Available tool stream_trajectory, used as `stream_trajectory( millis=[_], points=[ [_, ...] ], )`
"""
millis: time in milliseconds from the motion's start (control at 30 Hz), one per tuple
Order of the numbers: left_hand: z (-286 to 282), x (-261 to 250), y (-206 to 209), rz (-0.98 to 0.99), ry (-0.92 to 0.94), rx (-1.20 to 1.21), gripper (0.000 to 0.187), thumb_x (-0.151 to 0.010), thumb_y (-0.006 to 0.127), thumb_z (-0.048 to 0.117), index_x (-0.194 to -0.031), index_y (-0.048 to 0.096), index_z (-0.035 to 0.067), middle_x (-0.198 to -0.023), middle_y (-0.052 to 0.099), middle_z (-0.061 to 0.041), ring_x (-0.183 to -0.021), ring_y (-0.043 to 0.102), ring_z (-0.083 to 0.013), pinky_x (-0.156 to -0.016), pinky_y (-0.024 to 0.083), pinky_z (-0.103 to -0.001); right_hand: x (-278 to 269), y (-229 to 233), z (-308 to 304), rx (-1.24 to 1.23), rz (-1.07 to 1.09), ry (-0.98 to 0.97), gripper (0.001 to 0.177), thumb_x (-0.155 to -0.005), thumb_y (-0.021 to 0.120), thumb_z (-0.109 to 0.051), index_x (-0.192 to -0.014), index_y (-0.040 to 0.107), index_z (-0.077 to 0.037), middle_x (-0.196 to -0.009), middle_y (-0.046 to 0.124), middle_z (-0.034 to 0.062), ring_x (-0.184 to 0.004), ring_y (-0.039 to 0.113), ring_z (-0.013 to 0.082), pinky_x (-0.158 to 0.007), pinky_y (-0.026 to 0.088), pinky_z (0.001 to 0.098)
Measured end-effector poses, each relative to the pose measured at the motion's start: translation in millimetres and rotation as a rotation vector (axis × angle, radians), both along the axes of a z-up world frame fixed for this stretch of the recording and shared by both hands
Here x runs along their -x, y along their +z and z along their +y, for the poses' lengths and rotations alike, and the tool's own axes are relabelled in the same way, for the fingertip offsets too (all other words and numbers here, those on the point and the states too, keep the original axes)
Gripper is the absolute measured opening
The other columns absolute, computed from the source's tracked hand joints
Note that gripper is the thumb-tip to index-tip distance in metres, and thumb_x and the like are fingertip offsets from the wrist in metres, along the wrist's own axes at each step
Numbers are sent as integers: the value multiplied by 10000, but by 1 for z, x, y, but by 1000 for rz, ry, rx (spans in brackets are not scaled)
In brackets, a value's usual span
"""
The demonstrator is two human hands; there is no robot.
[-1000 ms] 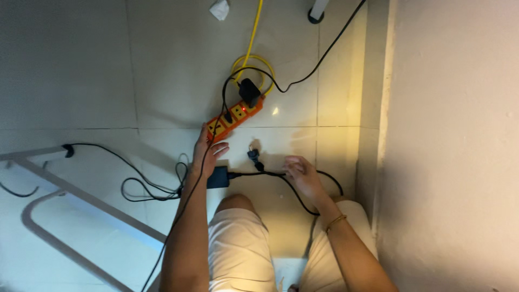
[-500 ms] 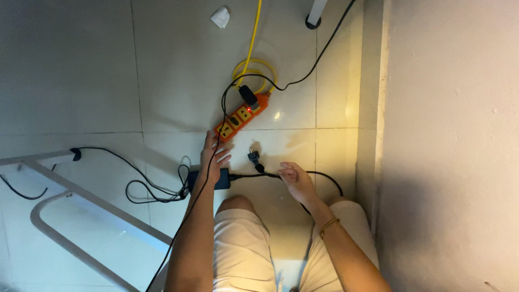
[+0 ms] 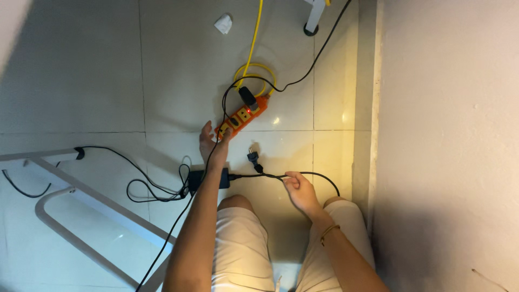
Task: The person installs a cable management tray under a white table by hand, threading a white cable through the slots and securing the tray to the table frame. They then adjust a monitor arm attached to the table.
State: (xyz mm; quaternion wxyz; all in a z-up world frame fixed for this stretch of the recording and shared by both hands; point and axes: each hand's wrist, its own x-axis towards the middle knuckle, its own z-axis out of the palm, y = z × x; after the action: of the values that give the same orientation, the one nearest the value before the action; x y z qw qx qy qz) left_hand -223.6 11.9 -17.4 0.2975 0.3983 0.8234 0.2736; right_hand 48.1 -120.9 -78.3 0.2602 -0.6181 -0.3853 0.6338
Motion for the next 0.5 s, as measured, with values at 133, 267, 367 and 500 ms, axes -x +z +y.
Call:
stream_trajectory(
  millis=[133, 267, 367, 500],
  points=[
    [4, 0, 6, -154, -1, -91, 633, -935, 763, 344, -1455, 528, 71, -1401, 618, -156, -1280, 579, -262, -1024, 490, -402, 8, 19, -5, 66, -28, -10, 346, -941, 665, -145, -1258, 659, -8, -922, 767, 59, -850, 685, 120, -796, 534, 240],
    [-27, -14, 15, -409, -89, -413, 566, -937, 751, 208, -1440, 539, 57, -1353, 650, -122, -1249, 620, -216, -1018, 547, -314, 20, 42, -13, 94, -53, 8, 320, -936, 669, -136, -1234, 682, -21, -930, 767, 76, -861, 694, 132, -803, 540, 239],
    [-75, -33, 53, -396, -6, -287, 588, -949, 730, 133, -1495, 518, 83, -1280, 643, -116, -1067, 609, -193, -910, 529, -306, 29, 58, -16, 46, 158, -32, 338, -954, 615, -119, -1275, 638, -19, -996, 767, 89, -952, 735, 134, -857, 566, 246],
    [-150, -58, 114, -415, 3, -196, 601, -940, 680, 128, -1501, 467, 100, -1229, 685, -86, -1034, 671, -121, -897, 560, -280, 39, 98, -20, 51, 202, -34, 326, -980, 609, -150, -1282, 646, -32, -1014, 775, 97, -980, 738, 146, -868, 572, 265]
  ],
)
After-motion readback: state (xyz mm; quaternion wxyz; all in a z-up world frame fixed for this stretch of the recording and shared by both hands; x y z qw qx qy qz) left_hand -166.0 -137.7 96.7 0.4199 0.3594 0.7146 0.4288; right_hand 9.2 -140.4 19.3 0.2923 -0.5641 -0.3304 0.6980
